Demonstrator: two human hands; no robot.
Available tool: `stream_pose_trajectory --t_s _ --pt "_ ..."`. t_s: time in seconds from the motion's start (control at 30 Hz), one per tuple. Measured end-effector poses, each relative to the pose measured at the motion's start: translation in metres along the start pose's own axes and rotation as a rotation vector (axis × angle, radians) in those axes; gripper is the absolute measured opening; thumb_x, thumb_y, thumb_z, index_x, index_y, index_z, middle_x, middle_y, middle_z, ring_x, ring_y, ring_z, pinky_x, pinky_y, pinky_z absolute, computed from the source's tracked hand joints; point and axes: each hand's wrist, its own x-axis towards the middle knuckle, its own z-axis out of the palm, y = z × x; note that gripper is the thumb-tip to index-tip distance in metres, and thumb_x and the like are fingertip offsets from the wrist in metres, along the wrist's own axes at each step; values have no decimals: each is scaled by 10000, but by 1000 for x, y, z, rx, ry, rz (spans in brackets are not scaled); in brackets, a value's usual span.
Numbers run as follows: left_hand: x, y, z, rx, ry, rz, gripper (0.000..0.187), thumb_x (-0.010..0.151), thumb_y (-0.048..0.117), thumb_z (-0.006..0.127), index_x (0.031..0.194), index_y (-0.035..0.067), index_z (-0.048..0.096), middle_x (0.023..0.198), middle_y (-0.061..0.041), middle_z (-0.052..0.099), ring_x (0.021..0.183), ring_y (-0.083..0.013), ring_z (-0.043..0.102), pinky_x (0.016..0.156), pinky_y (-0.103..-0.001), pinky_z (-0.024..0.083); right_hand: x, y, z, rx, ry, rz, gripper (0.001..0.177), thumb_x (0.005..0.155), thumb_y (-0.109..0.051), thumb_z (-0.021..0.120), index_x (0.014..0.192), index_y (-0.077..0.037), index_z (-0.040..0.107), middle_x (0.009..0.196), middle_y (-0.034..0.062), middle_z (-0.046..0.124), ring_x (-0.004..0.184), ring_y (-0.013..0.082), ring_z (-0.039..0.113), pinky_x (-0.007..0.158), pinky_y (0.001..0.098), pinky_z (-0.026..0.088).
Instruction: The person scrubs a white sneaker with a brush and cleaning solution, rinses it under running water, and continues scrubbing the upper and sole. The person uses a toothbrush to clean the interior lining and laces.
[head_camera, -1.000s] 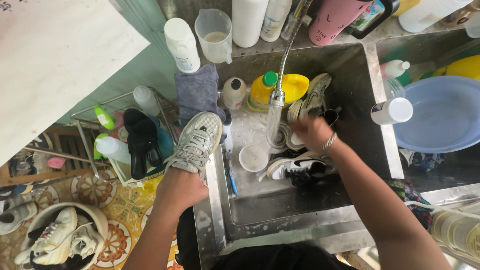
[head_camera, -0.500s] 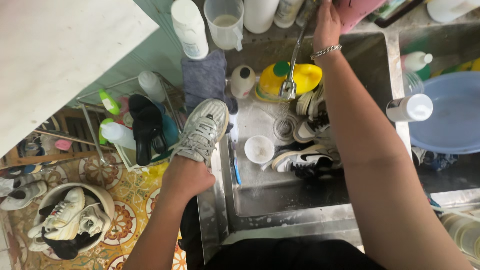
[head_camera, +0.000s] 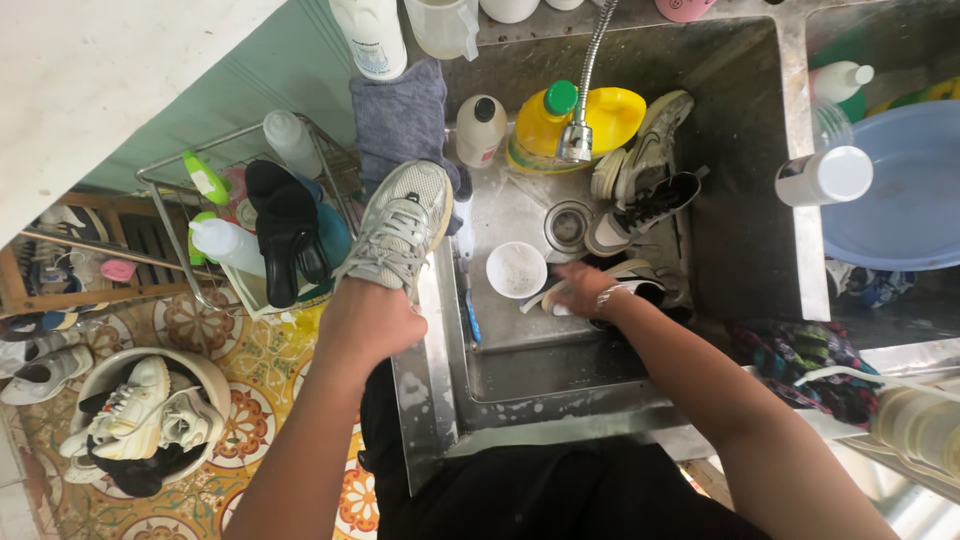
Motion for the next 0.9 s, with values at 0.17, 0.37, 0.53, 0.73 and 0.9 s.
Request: stream_pose_trajectory --t_s 0.17,0.37,0.53,0.73,0.9 --pt "-4 2 1 -11 -80 -114 560 670 131 667 1224 47 644 1164 -254 671 1055 -443 627 934 -477 506 19 -26 25 -484 -341 157 721 824 -598 664 1308 -65 631 1329 125 653 1261 306 612 1066 458 463" --pt "-7 -2 -1 -64 27 10 651 655 94 644 1302 23 615 1295 -271 622 1178 -431 584 1019 -443 469 31 -44 55 -759 -573 -86 323 909 -314 655 1167 -134 729 1306 134 653 1283 309 586 1058 540 438" --pt "-8 3 -7 -59 26 6 632 652 104 669 1276 21 621 1292 -262 623 1177 -420 587 1005 -440 480 6 -29 47 -422 -424 -263 292 910 -309 682 1152 -146 683 1173 119 704 1146 342 636 976 458 494" --pt "-14 4 -8 -4 -80 -77 532 739 225 720 1239 55 659 1236 -225 675 1158 -396 634 1016 -437 510 -46 -54 3 0 154 -373 300 959 -218 648 1209 -54 616 1097 165 706 1035 376 674 871 468 548" --pt "-17 -2 -3 -120 81 42 628 799 435 741 1249 12 630 1221 -275 637 1109 -446 603 935 -489 475 -86 -79 -21 31 557 -211 425 903 -219 714 1266 -41 585 1170 210 683 1079 388 659 889 460 541"
